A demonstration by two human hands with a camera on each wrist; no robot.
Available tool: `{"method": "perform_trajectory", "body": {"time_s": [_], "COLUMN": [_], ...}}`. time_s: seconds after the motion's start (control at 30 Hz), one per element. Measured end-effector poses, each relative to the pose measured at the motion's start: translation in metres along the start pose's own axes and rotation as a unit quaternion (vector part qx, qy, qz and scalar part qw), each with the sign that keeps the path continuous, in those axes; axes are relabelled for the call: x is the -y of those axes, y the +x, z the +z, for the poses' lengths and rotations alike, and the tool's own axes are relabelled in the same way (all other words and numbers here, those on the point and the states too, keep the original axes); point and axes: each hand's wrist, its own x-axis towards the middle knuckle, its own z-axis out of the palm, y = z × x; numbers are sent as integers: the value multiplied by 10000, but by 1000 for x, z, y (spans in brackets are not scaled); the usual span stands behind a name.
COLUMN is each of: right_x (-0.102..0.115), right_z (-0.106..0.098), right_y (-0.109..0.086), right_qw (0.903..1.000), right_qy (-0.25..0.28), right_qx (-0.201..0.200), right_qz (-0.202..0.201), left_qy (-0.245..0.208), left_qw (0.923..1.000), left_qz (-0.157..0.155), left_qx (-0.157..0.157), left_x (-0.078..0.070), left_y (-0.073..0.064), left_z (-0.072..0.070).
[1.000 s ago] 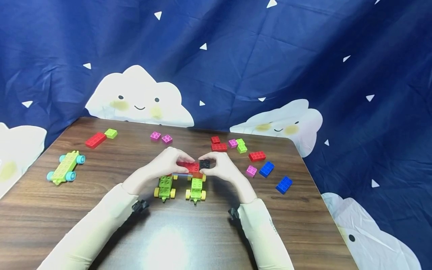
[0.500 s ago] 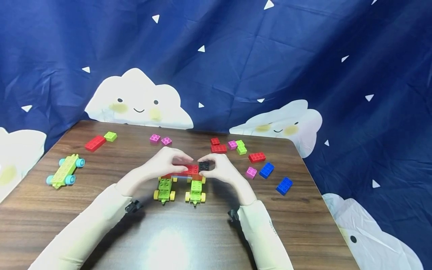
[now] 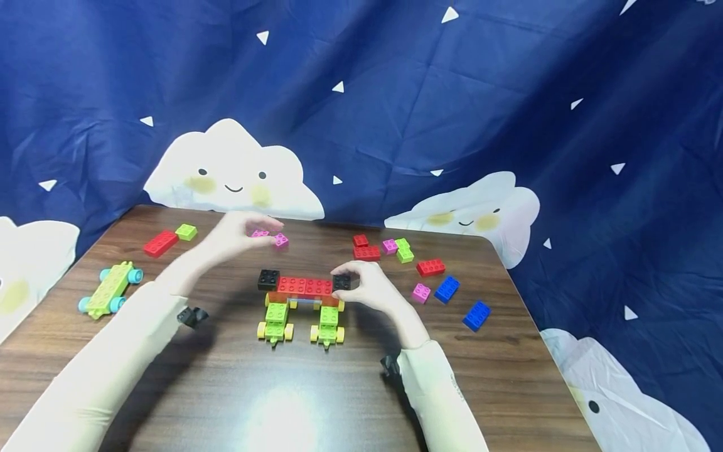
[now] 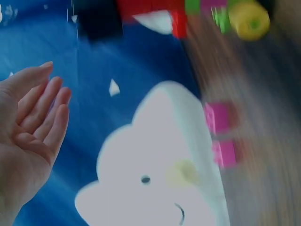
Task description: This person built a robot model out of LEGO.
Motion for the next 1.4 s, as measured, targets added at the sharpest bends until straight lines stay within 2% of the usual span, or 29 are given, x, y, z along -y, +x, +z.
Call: {"method": "perform_trajectory", "body": {"time_s": [0.13, 0.23, 0.53, 0.7, 0.87, 1.0, 1.2, 1.4], "right_x": [-2, -3, -3, -4, 2, 2, -4, -4], "right_z": [1, 2, 1, 1, 1, 2, 3, 2], "right_y": [0, 0, -1, -2, -3, -2, -2, -3], "right_qw": [10000, 10000, 9999, 9998, 9998, 9997, 9999, 10000], "right_qy": [32, 1, 18, 33, 32, 57, 15, -17], "right_qx": [-8, 8, 35, 46, -12, -20, -33, -21], "right_qz": [40, 52, 119, 174, 201, 224, 168, 75], "left_qy": [53, 234, 728, 832, 708, 907, 1194, 1419], "left_qw": [9991, 9982, 9936, 9877, 9837, 9803, 9718, 9599], "left_qz": [-399, -483, -794, -1254, -1601, -1726, -2033, -2381], "left_qx": [-156, -269, -338, -421, -409, -322, 9, 416], "left_x": [22, 38, 89, 117, 138, 155, 177, 189], "left_y": [1, 0, -2, -6, -12, -15, -19, -23], "left_z": [-23, -38, -74, -90, -101, -106, -107, -106]}}
